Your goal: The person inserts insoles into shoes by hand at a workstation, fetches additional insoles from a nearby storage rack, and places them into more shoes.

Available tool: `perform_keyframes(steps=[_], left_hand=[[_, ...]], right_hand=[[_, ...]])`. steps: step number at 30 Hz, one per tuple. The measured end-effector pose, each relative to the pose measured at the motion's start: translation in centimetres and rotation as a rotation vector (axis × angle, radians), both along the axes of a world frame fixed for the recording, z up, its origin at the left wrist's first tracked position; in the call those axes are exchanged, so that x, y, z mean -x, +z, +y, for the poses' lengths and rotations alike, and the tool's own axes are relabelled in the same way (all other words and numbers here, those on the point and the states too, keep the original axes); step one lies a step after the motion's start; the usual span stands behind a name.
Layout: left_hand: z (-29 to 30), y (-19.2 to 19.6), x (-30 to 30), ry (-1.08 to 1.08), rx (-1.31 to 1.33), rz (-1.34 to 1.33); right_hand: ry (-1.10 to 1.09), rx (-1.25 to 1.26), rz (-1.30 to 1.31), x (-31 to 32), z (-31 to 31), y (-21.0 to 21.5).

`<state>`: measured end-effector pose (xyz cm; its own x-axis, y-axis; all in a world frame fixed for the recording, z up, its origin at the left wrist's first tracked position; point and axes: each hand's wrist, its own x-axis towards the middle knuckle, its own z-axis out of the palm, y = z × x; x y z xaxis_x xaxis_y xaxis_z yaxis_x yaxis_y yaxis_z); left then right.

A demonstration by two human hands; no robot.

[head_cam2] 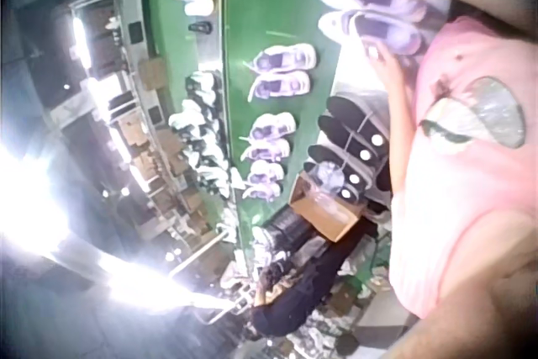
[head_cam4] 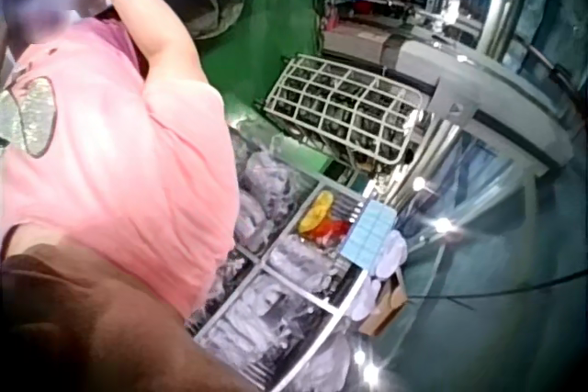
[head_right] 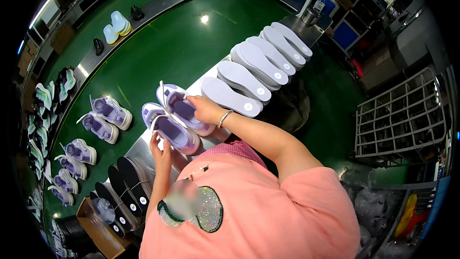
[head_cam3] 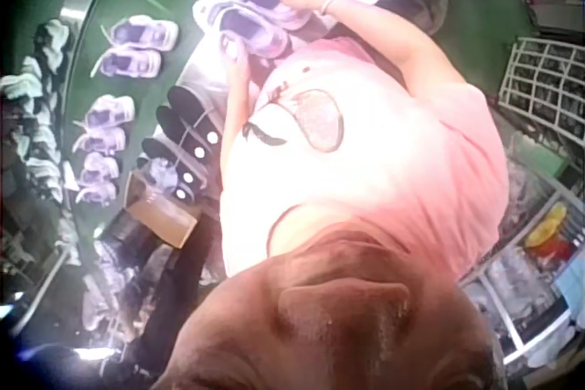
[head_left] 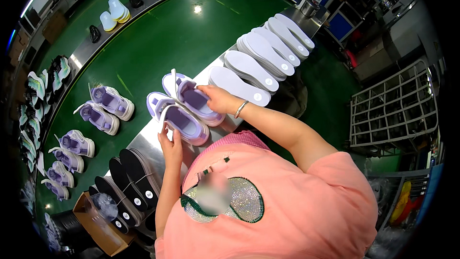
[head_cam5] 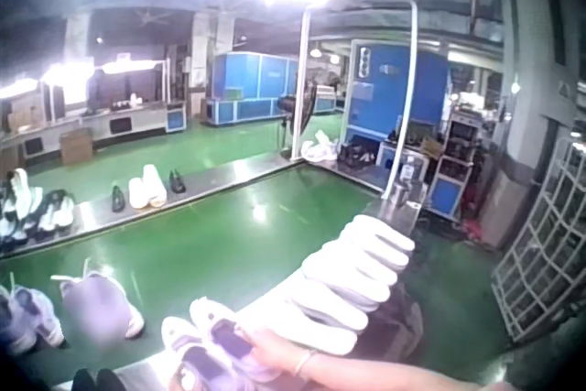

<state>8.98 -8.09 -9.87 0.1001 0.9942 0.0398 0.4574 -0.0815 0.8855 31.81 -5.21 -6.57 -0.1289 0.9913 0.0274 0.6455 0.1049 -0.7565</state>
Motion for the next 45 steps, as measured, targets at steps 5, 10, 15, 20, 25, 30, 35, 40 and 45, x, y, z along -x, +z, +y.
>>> perform_keyframes(steps=[5, 10, 15, 20, 25, 30, 35, 40, 45], left_hand=[[-3.3, -2.4, 2.6, 0.144, 0.095, -0.021], [-8.0, -3.2, 1.4, 0.298, 0.224, -0.046], [-11.3, -2.8, -1.8, 0.324, 0.175, 0.044], [-15.6, -2.8, -5.3, 0.258, 0.206, 0.134], [-20.8, -3.3, -10.1, 0.325, 0.316, 0.237], [-25.5, -4.1, -11.6, 0.475, 0.427, 0.217], [-27.8, -3.7, -14.5, 0.552, 0.463, 0.158], [-33.7, -3.3, -13.2, 0.771, 0.398, 0.043], [-41.2, -4.8, -13.8, 1.000, 0.417, -0.002]], right_hand=[[-0.098, -0.328, -0.041, -5.1, -0.2, -0.3], [-0.578, -0.215, -0.580, -18.1, -0.4, 1.0], [-0.581, 0.058, -0.568, -22.0, -1.4, -0.2], [-0.446, -0.038, -0.566, -22.8, -3.0, -1.1], [-0.345, -0.061, -0.616, -25.2, -3.5, 0.0], [-0.171, -0.515, -0.382, -22.5, -4.0, 1.7], [0.262, -0.408, -0.127, -17.2, -10.4, 5.3], [0.933, -0.266, 0.001, -8.0, -18.1, 3.4], [1.326, -0.187, -0.070, -6.2, -24.6, 1.1]])
